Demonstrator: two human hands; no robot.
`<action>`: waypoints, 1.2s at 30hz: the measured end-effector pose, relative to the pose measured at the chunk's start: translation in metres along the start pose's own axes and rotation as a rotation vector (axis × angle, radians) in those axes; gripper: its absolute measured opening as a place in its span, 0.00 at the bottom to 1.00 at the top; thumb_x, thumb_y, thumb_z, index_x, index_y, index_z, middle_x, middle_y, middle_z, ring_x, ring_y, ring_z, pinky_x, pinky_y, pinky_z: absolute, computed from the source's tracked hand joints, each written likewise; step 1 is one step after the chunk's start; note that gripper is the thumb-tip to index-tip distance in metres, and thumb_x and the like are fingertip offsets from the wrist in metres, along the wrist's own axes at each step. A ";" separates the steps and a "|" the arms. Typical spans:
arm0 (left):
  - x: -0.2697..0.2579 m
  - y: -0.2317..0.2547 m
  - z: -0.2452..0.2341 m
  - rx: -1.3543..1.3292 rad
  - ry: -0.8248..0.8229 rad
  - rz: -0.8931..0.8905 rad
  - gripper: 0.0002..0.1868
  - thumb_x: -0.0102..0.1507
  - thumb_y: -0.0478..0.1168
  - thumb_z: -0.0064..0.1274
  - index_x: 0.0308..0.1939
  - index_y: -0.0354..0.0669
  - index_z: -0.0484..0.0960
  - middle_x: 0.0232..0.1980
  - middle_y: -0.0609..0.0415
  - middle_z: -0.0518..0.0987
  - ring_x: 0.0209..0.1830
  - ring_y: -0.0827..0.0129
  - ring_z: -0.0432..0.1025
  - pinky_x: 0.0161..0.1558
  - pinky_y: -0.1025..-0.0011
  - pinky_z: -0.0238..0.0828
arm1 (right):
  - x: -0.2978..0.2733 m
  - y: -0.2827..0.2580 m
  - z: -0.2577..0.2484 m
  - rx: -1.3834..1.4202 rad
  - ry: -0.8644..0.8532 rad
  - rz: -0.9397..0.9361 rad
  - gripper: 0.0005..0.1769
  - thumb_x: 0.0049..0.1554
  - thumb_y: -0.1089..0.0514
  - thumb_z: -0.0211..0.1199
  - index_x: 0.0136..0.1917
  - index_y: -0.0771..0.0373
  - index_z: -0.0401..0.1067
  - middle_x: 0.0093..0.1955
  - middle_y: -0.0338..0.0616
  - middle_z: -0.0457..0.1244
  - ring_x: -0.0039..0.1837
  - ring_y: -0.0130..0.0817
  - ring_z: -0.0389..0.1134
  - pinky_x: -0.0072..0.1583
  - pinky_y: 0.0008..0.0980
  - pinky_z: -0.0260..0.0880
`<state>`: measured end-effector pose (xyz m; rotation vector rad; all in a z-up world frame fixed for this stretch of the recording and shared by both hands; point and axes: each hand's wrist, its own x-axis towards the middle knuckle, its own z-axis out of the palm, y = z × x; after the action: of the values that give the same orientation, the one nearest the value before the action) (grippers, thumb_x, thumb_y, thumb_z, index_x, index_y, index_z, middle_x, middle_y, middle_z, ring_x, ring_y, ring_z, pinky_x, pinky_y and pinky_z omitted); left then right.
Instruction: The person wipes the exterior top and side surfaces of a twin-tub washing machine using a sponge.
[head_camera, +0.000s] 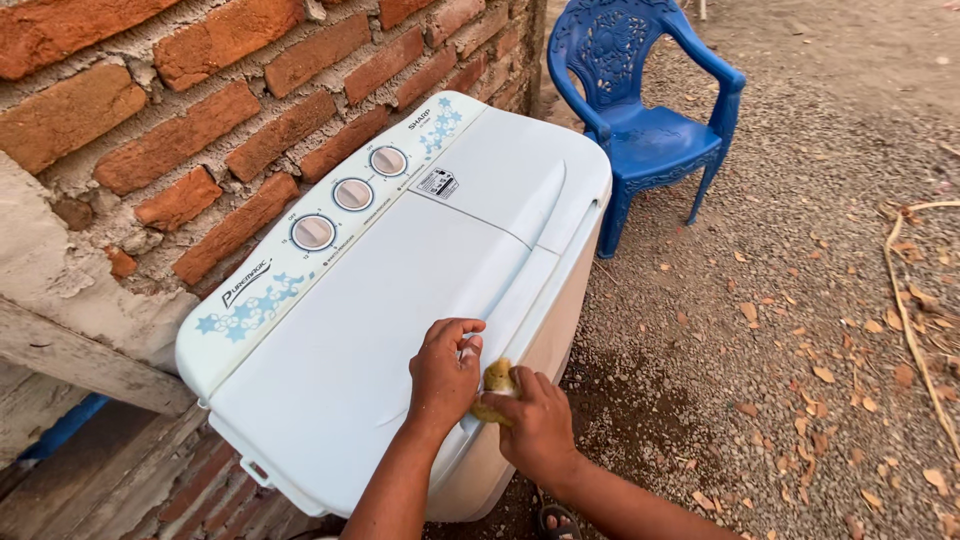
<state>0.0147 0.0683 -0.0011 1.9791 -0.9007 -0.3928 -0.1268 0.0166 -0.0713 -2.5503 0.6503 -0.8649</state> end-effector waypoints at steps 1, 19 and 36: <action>-0.004 -0.004 -0.005 -0.006 -0.013 -0.019 0.09 0.65 0.37 0.50 0.48 0.49 0.83 0.53 0.60 0.80 0.42 0.69 0.78 0.45 0.68 0.76 | -0.005 -0.009 0.002 0.003 -0.015 0.022 0.21 0.40 0.67 0.68 0.47 0.51 0.84 0.53 0.52 0.65 0.53 0.50 0.67 0.51 0.46 0.67; -0.058 -0.082 -0.089 0.132 0.015 0.021 0.11 0.63 0.41 0.54 0.50 0.54 0.83 0.55 0.60 0.78 0.48 0.69 0.77 0.52 0.62 0.71 | -0.072 -0.095 -0.006 0.119 -0.198 0.103 0.23 0.43 0.66 0.69 0.52 0.49 0.83 0.55 0.48 0.67 0.56 0.44 0.70 0.54 0.42 0.73; -0.100 -0.122 -0.163 -0.111 0.327 0.006 0.08 0.64 0.35 0.52 0.46 0.44 0.83 0.53 0.55 0.77 0.42 0.69 0.74 0.43 0.66 0.74 | -0.022 -0.160 0.090 -0.016 -0.318 -0.392 0.13 0.54 0.54 0.63 0.51 0.42 0.83 0.48 0.40 0.64 0.47 0.42 0.63 0.47 0.45 0.62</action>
<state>0.0951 0.2797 -0.0212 1.8690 -0.6617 -0.1067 -0.0362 0.1780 -0.0724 -2.7912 0.0613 -0.5422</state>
